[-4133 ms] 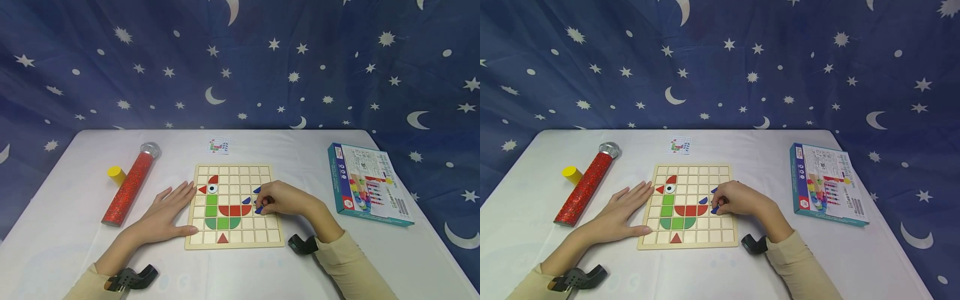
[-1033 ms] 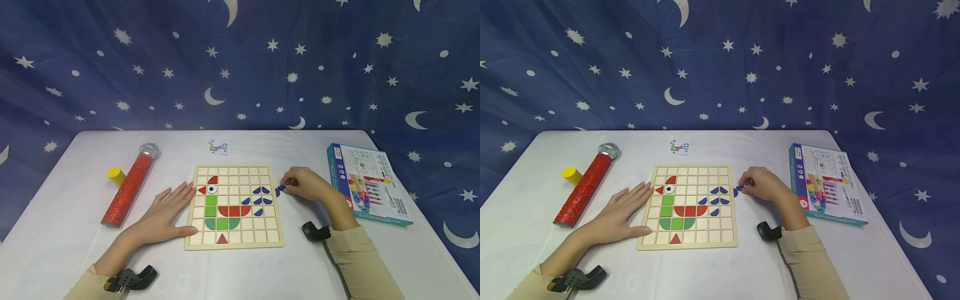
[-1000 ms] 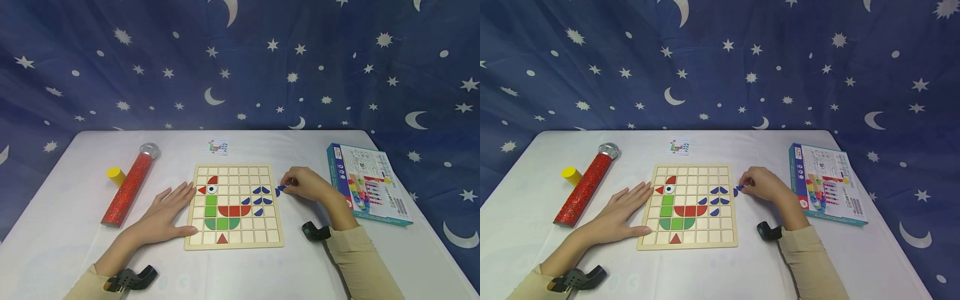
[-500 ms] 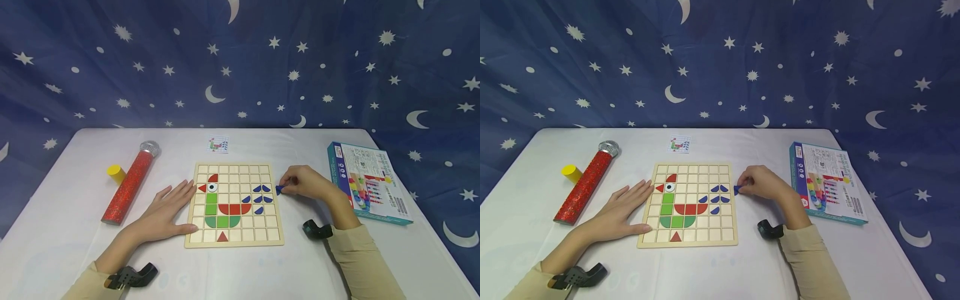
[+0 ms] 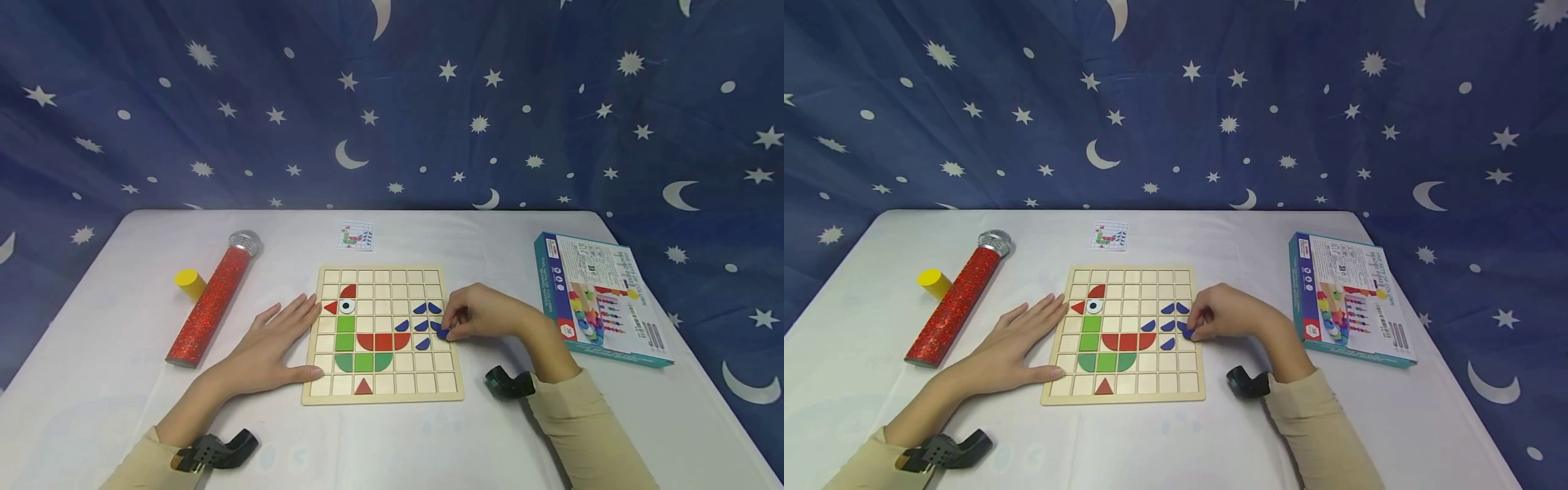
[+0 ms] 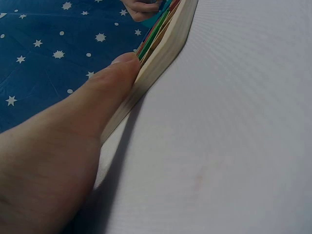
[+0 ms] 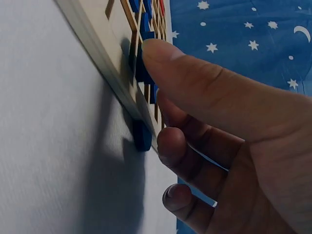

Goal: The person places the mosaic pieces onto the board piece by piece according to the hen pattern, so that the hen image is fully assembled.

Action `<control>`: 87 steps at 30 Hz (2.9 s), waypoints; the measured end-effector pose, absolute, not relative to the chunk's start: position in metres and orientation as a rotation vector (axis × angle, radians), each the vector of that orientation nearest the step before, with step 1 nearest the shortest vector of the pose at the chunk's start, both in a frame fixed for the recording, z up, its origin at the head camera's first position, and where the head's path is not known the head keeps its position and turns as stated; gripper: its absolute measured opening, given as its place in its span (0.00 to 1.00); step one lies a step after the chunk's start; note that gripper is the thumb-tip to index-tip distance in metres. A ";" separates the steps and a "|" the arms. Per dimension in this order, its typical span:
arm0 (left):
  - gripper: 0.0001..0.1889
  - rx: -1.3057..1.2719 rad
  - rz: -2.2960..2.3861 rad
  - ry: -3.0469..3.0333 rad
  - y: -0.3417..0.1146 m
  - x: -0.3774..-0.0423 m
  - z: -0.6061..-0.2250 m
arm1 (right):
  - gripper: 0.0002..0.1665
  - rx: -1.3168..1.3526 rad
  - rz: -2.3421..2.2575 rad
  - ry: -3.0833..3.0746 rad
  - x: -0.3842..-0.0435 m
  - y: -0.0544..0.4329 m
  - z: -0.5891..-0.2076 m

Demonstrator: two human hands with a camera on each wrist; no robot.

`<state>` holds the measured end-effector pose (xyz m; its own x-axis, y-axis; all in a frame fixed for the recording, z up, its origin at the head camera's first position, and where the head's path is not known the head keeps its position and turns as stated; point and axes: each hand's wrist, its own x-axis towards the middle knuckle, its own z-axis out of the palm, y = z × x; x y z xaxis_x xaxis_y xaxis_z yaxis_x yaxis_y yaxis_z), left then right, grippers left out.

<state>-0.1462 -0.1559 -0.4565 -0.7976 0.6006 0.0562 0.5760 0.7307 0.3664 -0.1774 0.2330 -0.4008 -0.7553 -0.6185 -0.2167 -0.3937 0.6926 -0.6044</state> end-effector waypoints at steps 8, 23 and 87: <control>0.54 0.975 0.564 2.865 -0.155 -0.147 -0.457 | 0.07 -0.799 -0.684 2.517 -0.173 0.224 -0.399; 0.54 0.954 0.571 2.856 -0.155 -0.147 -0.456 | 0.09 -0.708 -0.542 2.578 -0.169 0.216 -0.396; 0.55 0.946 0.570 2.854 -0.155 -0.147 -0.457 | 0.14 -0.406 -0.569 2.748 -0.185 0.245 -0.405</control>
